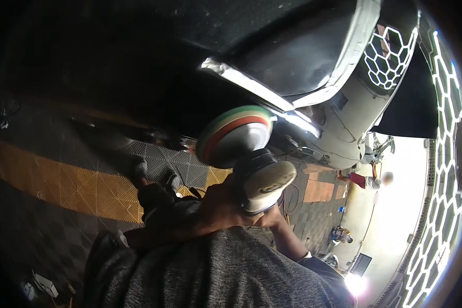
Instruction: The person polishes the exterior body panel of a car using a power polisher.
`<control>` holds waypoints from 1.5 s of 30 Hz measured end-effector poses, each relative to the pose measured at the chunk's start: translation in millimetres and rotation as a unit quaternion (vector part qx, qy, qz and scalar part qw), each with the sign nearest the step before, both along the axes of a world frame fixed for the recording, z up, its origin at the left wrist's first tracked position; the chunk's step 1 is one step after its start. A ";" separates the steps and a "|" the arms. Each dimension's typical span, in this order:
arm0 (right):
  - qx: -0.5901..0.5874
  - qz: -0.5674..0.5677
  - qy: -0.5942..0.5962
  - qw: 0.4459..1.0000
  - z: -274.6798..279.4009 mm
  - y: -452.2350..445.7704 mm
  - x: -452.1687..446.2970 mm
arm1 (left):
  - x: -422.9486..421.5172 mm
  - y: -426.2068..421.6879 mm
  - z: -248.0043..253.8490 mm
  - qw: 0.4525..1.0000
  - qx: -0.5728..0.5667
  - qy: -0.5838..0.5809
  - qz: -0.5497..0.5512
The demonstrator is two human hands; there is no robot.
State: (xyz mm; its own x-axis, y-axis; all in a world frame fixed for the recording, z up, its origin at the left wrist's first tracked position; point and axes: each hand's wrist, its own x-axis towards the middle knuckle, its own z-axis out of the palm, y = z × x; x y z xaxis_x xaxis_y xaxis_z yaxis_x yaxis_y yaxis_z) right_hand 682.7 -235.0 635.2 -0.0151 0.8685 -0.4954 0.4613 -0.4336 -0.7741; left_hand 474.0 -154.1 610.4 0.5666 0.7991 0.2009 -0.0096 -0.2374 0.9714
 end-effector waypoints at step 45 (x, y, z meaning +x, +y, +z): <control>0.201 0.124 -0.048 0.971 -34.8 38.7 -13.7 | 1.9 -20.0 -47.0 0.973 -0.193 -0.124 0.008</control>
State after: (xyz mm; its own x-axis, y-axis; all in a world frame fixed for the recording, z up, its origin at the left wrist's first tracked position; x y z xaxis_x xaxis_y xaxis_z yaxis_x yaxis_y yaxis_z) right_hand 669.0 -196.3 600.4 -0.2184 0.9676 -0.1266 0.5919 0.0282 -0.8055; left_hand 475.9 -174.1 563.3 0.5260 0.8504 0.0123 -0.2542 0.1434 0.9565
